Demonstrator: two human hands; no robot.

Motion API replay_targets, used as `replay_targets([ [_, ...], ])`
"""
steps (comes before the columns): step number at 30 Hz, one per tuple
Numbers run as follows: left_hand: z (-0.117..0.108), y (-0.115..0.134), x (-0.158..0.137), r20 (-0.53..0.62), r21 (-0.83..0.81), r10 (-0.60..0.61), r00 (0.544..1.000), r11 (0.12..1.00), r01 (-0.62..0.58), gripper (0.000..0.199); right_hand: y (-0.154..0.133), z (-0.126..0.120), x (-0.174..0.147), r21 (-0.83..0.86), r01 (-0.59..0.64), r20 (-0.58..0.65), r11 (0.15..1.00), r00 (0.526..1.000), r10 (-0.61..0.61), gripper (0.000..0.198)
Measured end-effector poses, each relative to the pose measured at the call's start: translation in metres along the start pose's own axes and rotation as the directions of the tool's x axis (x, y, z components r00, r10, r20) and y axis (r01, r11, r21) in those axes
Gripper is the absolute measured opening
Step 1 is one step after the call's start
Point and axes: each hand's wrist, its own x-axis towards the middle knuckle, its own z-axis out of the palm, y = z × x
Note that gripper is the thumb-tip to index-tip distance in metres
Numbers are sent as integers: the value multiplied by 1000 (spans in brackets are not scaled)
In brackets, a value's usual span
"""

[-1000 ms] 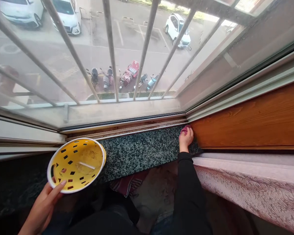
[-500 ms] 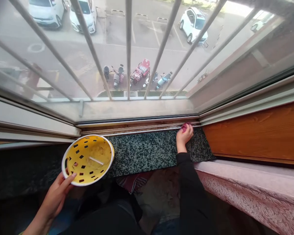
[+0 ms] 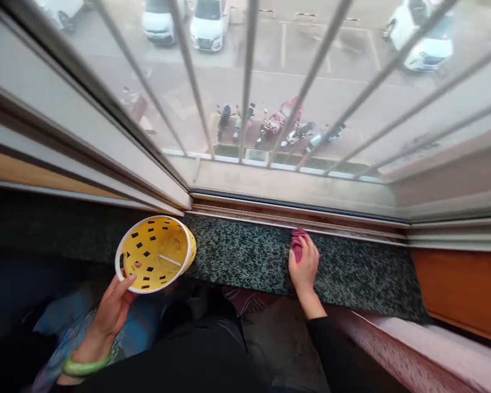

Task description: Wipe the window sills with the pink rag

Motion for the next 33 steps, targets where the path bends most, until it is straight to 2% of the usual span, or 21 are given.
replay_targets([
  [2,-15,-4,-2,-57,-54,4,998,999,-7,62,5,10,-5,-64,41,71,997,997,-36,50],
  [4,-29,-6,-3,-109,-94,16,994,995,-27,60,-26,45,-13,2,164,187,987,969,-161,51],
  [6,-42,-6,-1,-145,-115,37,989,992,-54,57,-85,95,-20,142,285,277,948,908,-314,51],
  [8,-53,-5,3,-176,-132,57,983,988,-81,55,-153,146,-25,261,338,334,904,847,-413,56],
  [10,-63,-2,9,-204,-160,66,977,982,-100,53,-207,182,-28,325,345,370,881,810,-454,58],
  [11,-68,-1,13,-213,-175,69,975,979,-107,51,-222,190,-30,345,351,379,870,797,-471,58],
  [13,-77,2,23,-220,-200,77,973,972,-122,49,-224,187,-35,387,388,399,837,748,-531,55],
  [15,-86,4,33,-216,-216,88,972,967,-136,48,-197,161,-43,415,446,422,793,678,-602,54],
  [16,-90,4,38,-211,-223,92,973,965,-140,48,-177,145,-48,382,457,424,803,686,-592,53],
  [18,-100,4,49,-200,-238,92,975,961,-139,48,-144,118,-55,263,450,387,854,761,-520,51],
  [20,-109,3,58,-191,-249,89,978,959,-136,47,-132,110,-56,191,448,369,874,792,-487,50],
  [21,-113,3,62,-188,-254,86,978,958,-133,48,-136,114,-53,190,463,379,866,779,-500,49],
  [23,-121,3,68,-191,-269,83,978,954,-133,49,-163,140,-41,252,512,417,821,708,-570,46],
  [25,-127,4,72,-202,-285,84,976,948,-141,51,-206,181,-26,328,540,440,775,639,-631,43],
  [29,-133,6,73,-217,-290,99,971,944,-161,52,-297,260,-6,400,545,466,737,572,-676,44],
  [31,-134,6,74,-229,-295,103,968,940,-170,52,-326,281,-4,432,545,487,719,530,-694,46],
  [33,-135,5,75,-240,-311,107,965,933,-180,52,-332,282,-5,463,552,504,694,481,-718,47],
])
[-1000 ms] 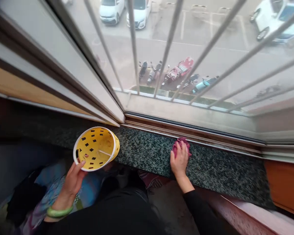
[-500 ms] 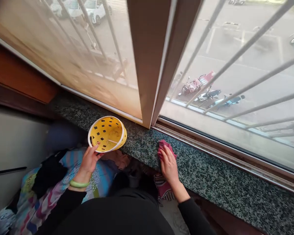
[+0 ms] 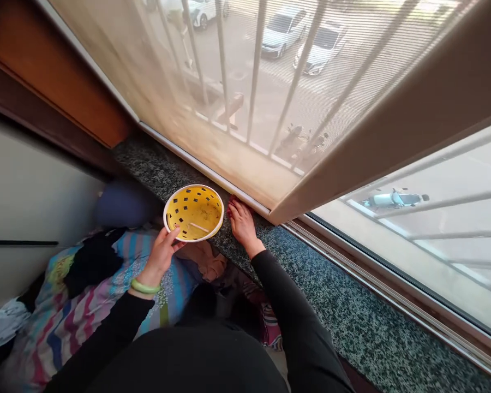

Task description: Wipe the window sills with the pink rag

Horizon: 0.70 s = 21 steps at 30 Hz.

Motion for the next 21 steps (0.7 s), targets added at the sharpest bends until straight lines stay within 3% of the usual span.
replay_targets([
  [3,0,-3,5,-7,-10,9,1000,1000,-9,51,6,-19,-49,-14,58,36,998,998,-57,48],
  [6,0,-5,10,-1,-16,31,1000,999,-31,53,20,-46,-120,-115,-26,-47,993,999,21,52],
  [8,0,-5,13,14,-41,41,999,998,-40,55,25,-56,-142,-169,-94,-96,981,992,79,54],
  [10,1,-5,15,36,-62,32,999,998,-30,55,25,-52,-128,-171,-103,-101,980,991,87,53],
  [15,-5,-1,18,63,-107,14,998,994,-7,56,2,-3,-7,-51,-20,5,999,1000,20,49],
  [17,-9,5,20,53,-139,26,998,990,-19,57,-13,14,21,-29,-29,7,999,1000,29,49],
  [19,-14,13,21,35,-158,67,997,986,-61,55,-30,19,12,-10,11,21,1000,1000,-11,50],
  [21,-19,18,22,32,-159,120,992,981,-114,52,-44,10,-37,10,102,85,995,991,-102,53],
])
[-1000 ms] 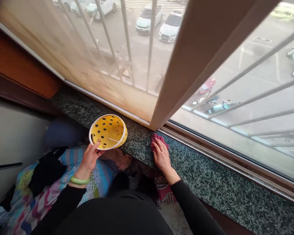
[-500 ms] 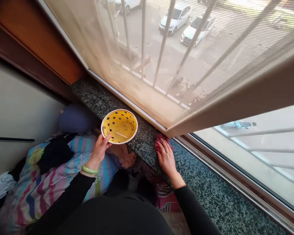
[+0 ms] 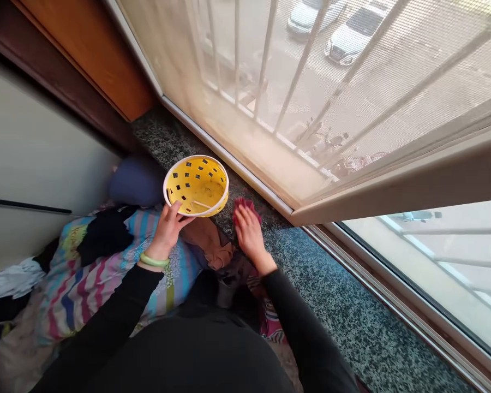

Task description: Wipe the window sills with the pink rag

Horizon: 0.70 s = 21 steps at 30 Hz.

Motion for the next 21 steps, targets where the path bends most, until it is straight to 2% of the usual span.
replay_targets([
  [1,-2,1,1,3,2,18,1000,1000,-18,51,-8,-5,-36,-10,20,38,1000,999,-19,55],
  [3,-5,0,2,0,-3,22,1000,1000,-22,49,-20,-20,-119,-98,-50,61,994,997,56,62],
  [5,-8,-4,2,-23,-18,-3,1000,1000,3,48,-25,-35,-193,-240,-213,0,947,976,220,70],
  [7,-12,-8,1,-52,-41,-32,998,999,30,45,-26,-42,-234,-321,-284,-58,903,958,281,77],
  [9,-18,-9,-2,-77,-71,-49,996,997,44,42,-28,-37,-234,-362,-296,-82,884,955,286,83],
  [10,-22,-9,-4,-92,-85,-52,994,995,44,41,-30,-29,-219,-370,-271,-66,889,962,265,85],
  [12,-33,-5,-7,-128,-104,-47,991,994,33,41,-37,-4,-169,-369,-172,12,914,982,189,85],
  [14,-47,1,-10,-165,-114,-32,986,993,13,41,-48,29,-102,-352,-75,69,933,992,105,77],
  [16,-64,8,-11,-197,-120,-15,980,993,-9,40,-59,64,-31,-324,1,33,946,999,10,72],
  [19,-88,18,-10,-226,-115,9,974,993,-36,39,-72,107,67,-260,3,-11,966,1000,-6,67],
  [21,-101,22,-7,-233,-106,19,972,993,-44,41,-77,123,114,-222,4,1,975,1000,-4,64],
])
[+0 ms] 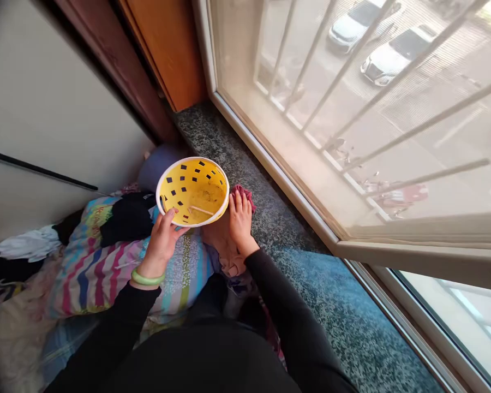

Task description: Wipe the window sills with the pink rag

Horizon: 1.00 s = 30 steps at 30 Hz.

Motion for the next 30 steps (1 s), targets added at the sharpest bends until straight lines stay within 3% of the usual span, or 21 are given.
replay_targets([
  [2,-7,3,8,8,7,-3,1000,1000,3,44,-2,2,23,24,8,7,1000,1000,-8,60],
  [4,-10,3,16,35,11,-14,999,1000,14,49,4,-7,17,34,10,-8,999,1000,-10,55],
  [6,-7,1,23,73,16,-35,997,999,34,51,20,-24,-14,28,-17,-39,999,999,18,51],
  [9,6,0,30,135,31,-88,987,996,85,49,58,-54,-87,-11,-141,-103,990,985,139,49],
  [13,31,0,35,197,44,-129,972,991,122,47,115,-81,-175,-107,-398,-233,911,901,366,52],
  [16,44,-2,41,219,67,-121,968,992,109,48,142,-88,-208,-137,-483,-262,865,860,438,55],
  [19,49,-3,47,209,101,-109,972,991,90,50,149,-88,-216,-156,-484,-269,861,860,434,56],
  [22,48,-1,45,186,115,-113,976,989,92,50,145,-85,-200,-178,-439,-294,881,878,378,59],
  [24,45,3,41,157,121,-130,979,986,111,50,141,-79,-171,-190,-376,-279,907,906,318,59],
  [26,41,8,36,112,123,-141,984,984,127,51,134,-68,-125,-182,-297,-249,937,936,248,56],
  [30,33,13,29,-12,113,-123,992,986,124,53,111,-35,-4,-87,-136,-178,987,977,119,50],
])
